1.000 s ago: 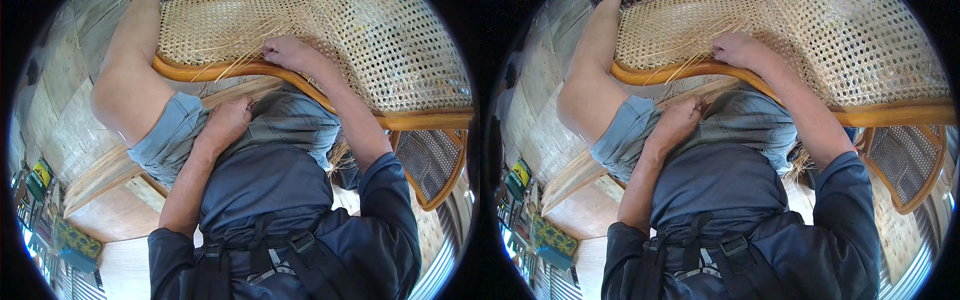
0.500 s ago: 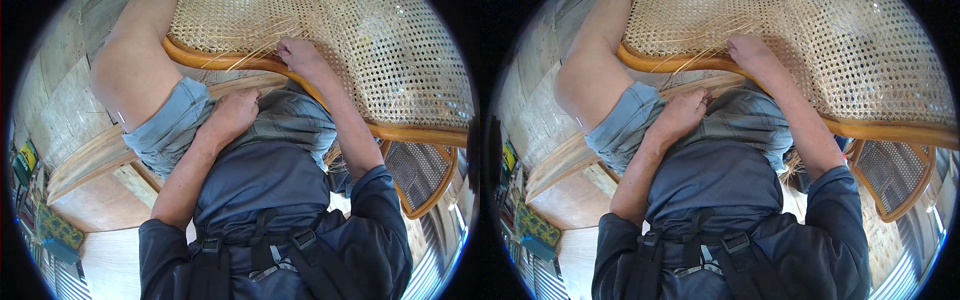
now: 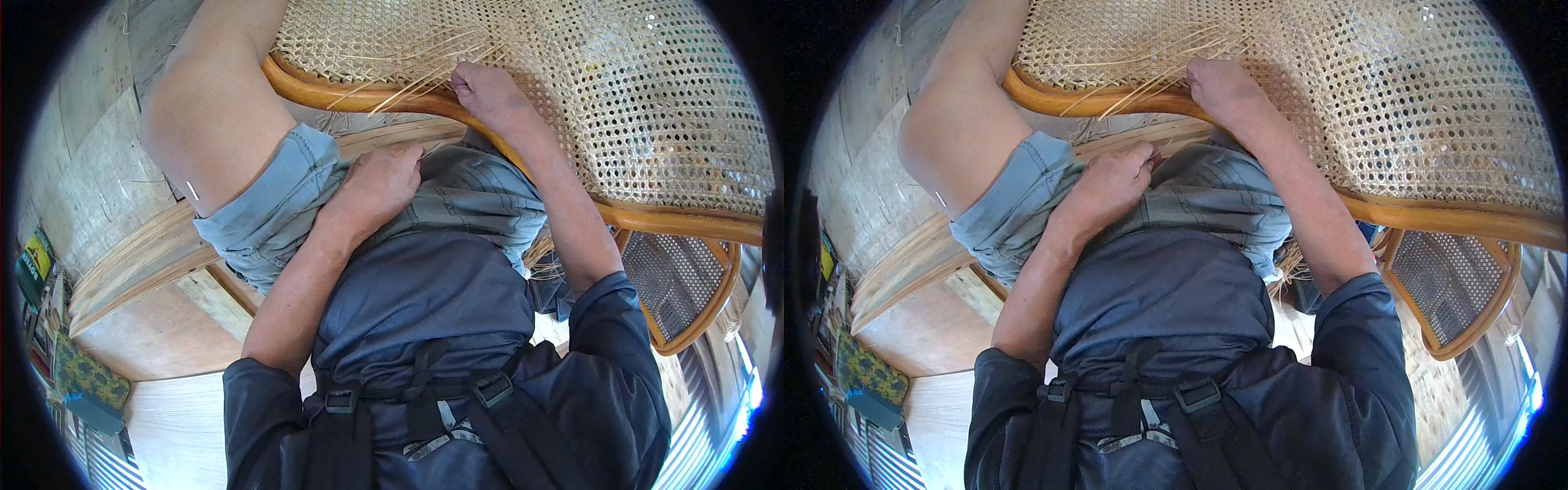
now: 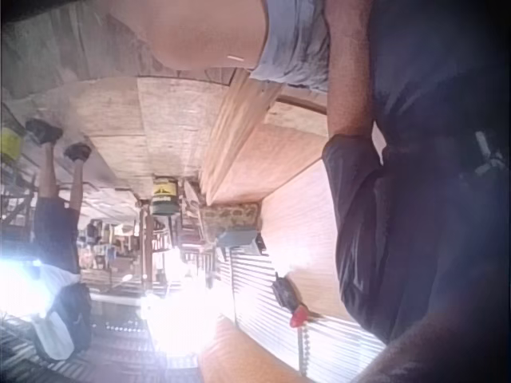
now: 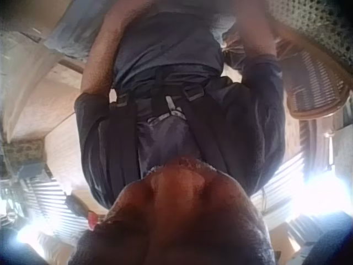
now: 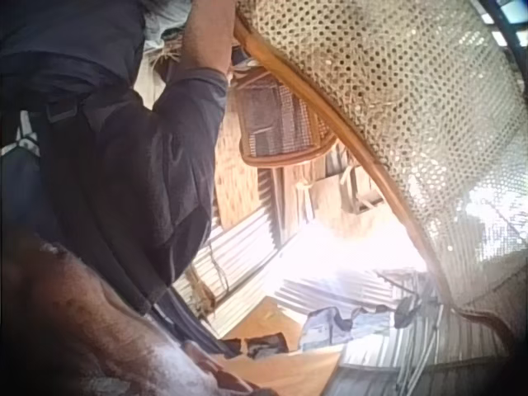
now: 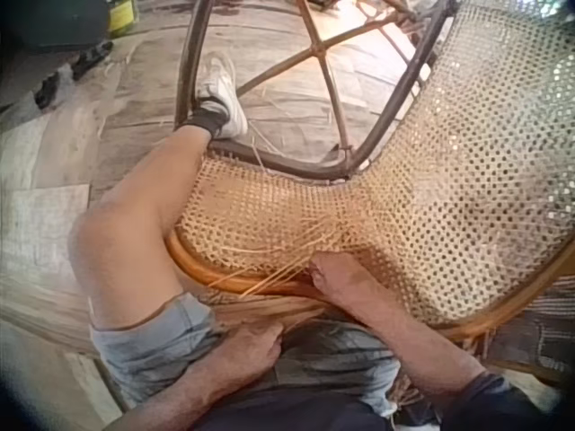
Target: Weaving and repairing the seat of a rattan chair frame.
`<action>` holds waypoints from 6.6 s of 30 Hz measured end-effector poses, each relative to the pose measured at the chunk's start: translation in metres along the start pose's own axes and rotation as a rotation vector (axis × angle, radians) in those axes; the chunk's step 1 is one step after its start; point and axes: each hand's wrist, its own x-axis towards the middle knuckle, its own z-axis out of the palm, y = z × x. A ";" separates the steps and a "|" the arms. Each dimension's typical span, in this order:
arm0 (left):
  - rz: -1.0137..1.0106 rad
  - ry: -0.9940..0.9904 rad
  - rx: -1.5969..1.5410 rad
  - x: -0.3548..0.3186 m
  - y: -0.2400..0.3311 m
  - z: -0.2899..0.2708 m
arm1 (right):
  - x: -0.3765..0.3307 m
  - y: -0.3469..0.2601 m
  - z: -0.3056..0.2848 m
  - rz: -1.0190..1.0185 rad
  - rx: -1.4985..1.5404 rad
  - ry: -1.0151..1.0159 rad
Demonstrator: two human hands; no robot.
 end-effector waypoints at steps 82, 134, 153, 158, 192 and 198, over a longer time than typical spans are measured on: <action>-0.357 -0.003 -2.353 0.125 -0.059 0.069 | -0.014 -0.013 -0.010 0.217 0.594 0.523; -0.511 -0.153 -0.857 0.070 -0.001 0.055 | -0.049 0.002 -0.023 0.323 0.596 0.313; 0.218 0.269 0.613 0.090 0.034 -0.003 | -0.066 0.004 -0.007 0.390 0.402 0.153; 0.263 0.121 0.451 0.104 0.031 -0.023 | -0.065 0.007 -0.003 0.310 0.353 0.101; 0.088 -0.618 0.751 0.200 0.048 -0.047 | -0.049 -0.001 0.004 0.264 0.105 0.050; 0.209 -0.506 0.790 0.200 0.033 -0.045 | -0.048 -0.001 0.007 0.252 0.128 0.050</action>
